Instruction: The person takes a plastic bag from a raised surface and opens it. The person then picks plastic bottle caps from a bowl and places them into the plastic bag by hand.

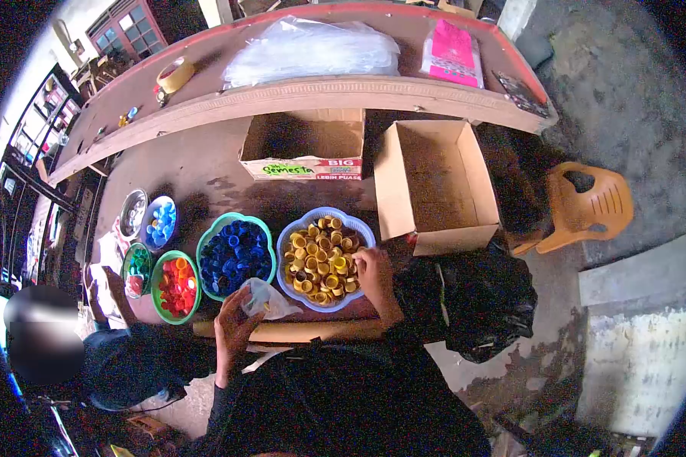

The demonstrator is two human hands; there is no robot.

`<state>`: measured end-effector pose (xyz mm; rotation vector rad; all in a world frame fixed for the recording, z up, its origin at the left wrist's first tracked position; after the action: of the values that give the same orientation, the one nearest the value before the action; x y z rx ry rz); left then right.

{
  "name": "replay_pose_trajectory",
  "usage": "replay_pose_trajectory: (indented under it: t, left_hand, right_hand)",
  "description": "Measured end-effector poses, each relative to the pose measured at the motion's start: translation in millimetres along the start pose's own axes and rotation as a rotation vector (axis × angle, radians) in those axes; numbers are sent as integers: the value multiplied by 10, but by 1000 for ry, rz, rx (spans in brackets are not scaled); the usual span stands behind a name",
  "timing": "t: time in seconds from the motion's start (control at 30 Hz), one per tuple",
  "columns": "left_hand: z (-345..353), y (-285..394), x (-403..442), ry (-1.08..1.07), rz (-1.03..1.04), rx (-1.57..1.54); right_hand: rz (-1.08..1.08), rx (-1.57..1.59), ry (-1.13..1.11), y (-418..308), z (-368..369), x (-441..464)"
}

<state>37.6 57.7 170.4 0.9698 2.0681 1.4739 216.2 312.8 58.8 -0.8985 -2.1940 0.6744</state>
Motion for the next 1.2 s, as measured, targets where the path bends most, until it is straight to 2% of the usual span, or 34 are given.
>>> replay_pose_trajectory:
  t: [0.03,0.1,0.33,0.47,0.57,0.67,0.77,0.87,0.93,1.0,1.07,1.1,1.17,1.2]
  left_hand:
    - [11,11,9,-3,-33,-14]
    - [41,33,30,-16,-68,-24]
    - [136,-42,105,-33,-96,-56]
    - [162,-115,150,-70,-11,-4]
    - [203,-25,181,-75,-103,45]
    - [229,-9,213,-74,-44,77]
    - [242,23,228,-91,-74,89]
    - [285,-7,211,-114,-132,41]
    - [303,-27,195,-112,-126,61]
    - [343,-98,179,-112,-117,78]
    - [362,-128,150,-58,43,98]
    - [359,-57,137,-57,43,96]
    - [365,110,121,-84,0,206]
    - [360,63,100,-83,-1,203]
  right_hand:
    - [12,1,1,17,5,-66]
    - [105,-232,-174,83,106,-204]
    - [31,-383,-168,121,229,-255]
    - [16,-356,-222,138,222,-206]
    - [2,-346,-204,154,212,-222]
    - [12,-327,-173,159,172,-207]
    - [84,-370,-207,-1,-22,-125]
    - [72,-202,-142,-305,-262,-26]
    - [28,74,-151,-626,-318,34]
    - [-35,193,-99,-988,-343,51]
    - [-114,375,-36,-1261,-261,14]
    - [-132,437,-23,-1359,-202,-15]
    - [-254,409,-225,-1500,-88,-41]
    - [-276,373,-213,-1516,-69,-58]
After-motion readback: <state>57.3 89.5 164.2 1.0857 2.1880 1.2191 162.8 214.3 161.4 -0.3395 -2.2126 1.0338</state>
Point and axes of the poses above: each hand's wrist, its own x-axis towards the middle knuckle, its own z-axis out of the palm, y = z × x, the point moved 5 cm from there along x, towards the middle knuckle, and after that the axes turned 3 degrees about z, right-handed, at the moved point
